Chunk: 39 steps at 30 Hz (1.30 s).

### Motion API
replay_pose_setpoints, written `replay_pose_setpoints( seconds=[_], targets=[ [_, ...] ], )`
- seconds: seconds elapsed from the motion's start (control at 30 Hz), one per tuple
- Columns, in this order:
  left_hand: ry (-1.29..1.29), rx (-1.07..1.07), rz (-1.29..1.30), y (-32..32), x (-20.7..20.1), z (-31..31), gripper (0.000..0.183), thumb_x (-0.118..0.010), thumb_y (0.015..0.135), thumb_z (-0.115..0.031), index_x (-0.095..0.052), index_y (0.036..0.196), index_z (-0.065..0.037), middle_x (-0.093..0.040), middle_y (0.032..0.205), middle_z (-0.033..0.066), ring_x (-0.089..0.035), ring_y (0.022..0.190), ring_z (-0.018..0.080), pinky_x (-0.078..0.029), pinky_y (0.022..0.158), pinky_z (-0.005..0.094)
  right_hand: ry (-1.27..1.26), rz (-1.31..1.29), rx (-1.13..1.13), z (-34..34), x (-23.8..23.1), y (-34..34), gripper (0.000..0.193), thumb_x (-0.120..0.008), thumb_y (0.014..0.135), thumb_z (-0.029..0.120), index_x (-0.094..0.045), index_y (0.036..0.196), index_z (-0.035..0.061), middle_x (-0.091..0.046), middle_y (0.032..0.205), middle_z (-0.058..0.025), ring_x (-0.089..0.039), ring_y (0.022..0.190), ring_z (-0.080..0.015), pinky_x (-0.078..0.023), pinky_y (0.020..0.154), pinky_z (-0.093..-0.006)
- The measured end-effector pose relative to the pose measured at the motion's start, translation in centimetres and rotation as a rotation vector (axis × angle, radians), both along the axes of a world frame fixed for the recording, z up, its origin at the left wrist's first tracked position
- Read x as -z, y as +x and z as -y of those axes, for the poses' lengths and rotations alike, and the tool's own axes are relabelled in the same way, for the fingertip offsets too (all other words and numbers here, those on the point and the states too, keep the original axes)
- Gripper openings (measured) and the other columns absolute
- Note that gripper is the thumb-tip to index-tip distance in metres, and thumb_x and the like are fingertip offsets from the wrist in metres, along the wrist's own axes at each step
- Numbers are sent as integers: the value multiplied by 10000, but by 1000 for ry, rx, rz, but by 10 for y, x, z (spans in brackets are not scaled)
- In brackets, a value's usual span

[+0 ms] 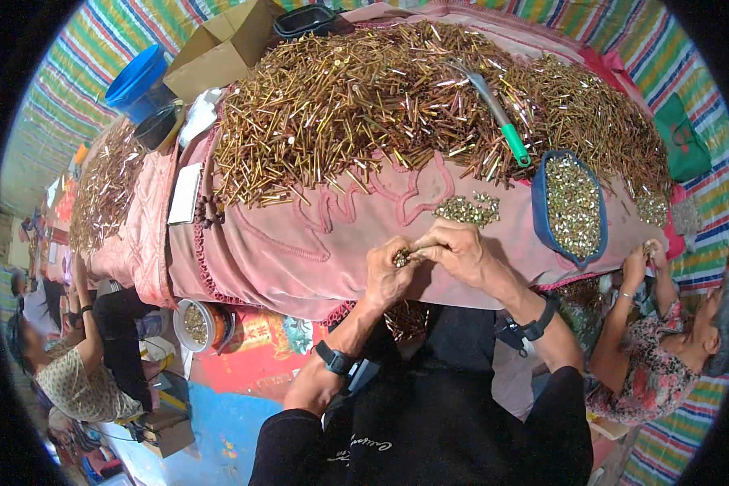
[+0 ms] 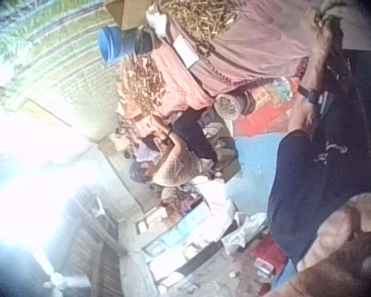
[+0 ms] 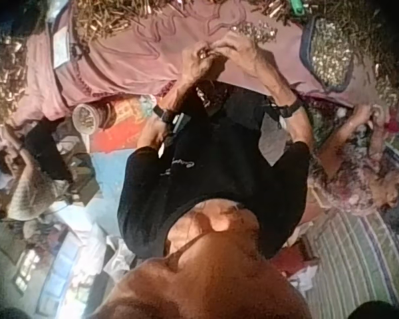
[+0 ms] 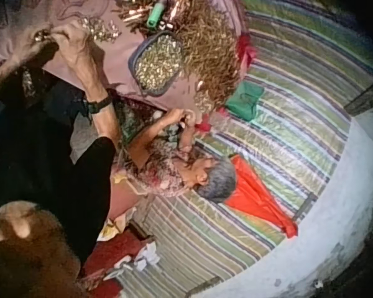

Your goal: Sorting small metal components on a fabrication floor.

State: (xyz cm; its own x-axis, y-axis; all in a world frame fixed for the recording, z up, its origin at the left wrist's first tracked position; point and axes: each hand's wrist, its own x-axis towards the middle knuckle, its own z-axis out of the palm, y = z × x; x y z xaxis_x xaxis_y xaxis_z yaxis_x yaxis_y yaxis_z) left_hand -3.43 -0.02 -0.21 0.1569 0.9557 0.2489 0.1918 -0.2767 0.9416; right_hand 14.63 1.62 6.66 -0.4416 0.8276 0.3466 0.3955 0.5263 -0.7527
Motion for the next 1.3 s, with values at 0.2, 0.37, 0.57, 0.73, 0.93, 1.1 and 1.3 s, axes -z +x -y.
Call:
replay_pose_setpoints(
  seconds=[0.2,0.37,0.57,0.73,0.93,1.1,1.3],
  targets=[
    [-8,-5,97,5,-6,-2,101,-739,801,-67,-683,867,-15,-664,754,134,-656,666,214,-493,608,339,-354,-101,107,-2,-2,1,201,-827,791,119,-674,834,-3,-633,761,-74,-583,630,-137,-480,569,-302],
    [-62,59,72,-4,-1,-3,43,-686,838,19,-664,873,33,-698,835,84,-626,738,131,-507,660,281,83,5,-29,-8,2,1,190,-820,797,120,-677,843,3,-621,756,-47,-575,651,-110,-483,581,-284],
    [-39,40,53,0,-5,-1,87,-697,854,-39,-679,909,26,-712,856,100,-646,766,136,-517,684,280,115,-99,15,-7,10,-4,230,-837,767,108,-636,757,-2,-624,727,-64,-575,626,-128,-464,558,-295],
    [39,3,127,4,-4,-2,127,-752,840,-113,-696,888,-10,-670,747,105,-627,629,169,-480,583,306,-187,14,58,-1,1,2,180,-800,810,140,-672,813,13,-644,770,-72,-617,681,-146,-473,582,-308],
    [-121,39,47,0,-3,-1,84,-715,863,-51,-691,908,15,-715,807,105,-658,714,139,-520,654,288,9,-62,73,-1,5,-4,267,-828,802,183,-623,781,12,-583,715,-46,-539,636,-130,-441,571,-295],
    [36,-29,24,1,-2,-1,95,-722,832,-24,-701,917,14,-722,805,119,-672,708,164,-530,665,300,-97,-40,135,2,-8,-5,244,-792,843,235,-684,896,22,-584,732,-64,-577,646,-177,-470,591,-328],
    [95,-87,-104,2,3,-1,110,-756,808,-73,-704,892,-23,-682,728,130,-664,636,195,-511,604,317,32,-112,64,0,16,-5,171,-714,903,130,-662,977,-14,-670,852,-87,-649,736,-172,-520,640,-286]
  ],
)
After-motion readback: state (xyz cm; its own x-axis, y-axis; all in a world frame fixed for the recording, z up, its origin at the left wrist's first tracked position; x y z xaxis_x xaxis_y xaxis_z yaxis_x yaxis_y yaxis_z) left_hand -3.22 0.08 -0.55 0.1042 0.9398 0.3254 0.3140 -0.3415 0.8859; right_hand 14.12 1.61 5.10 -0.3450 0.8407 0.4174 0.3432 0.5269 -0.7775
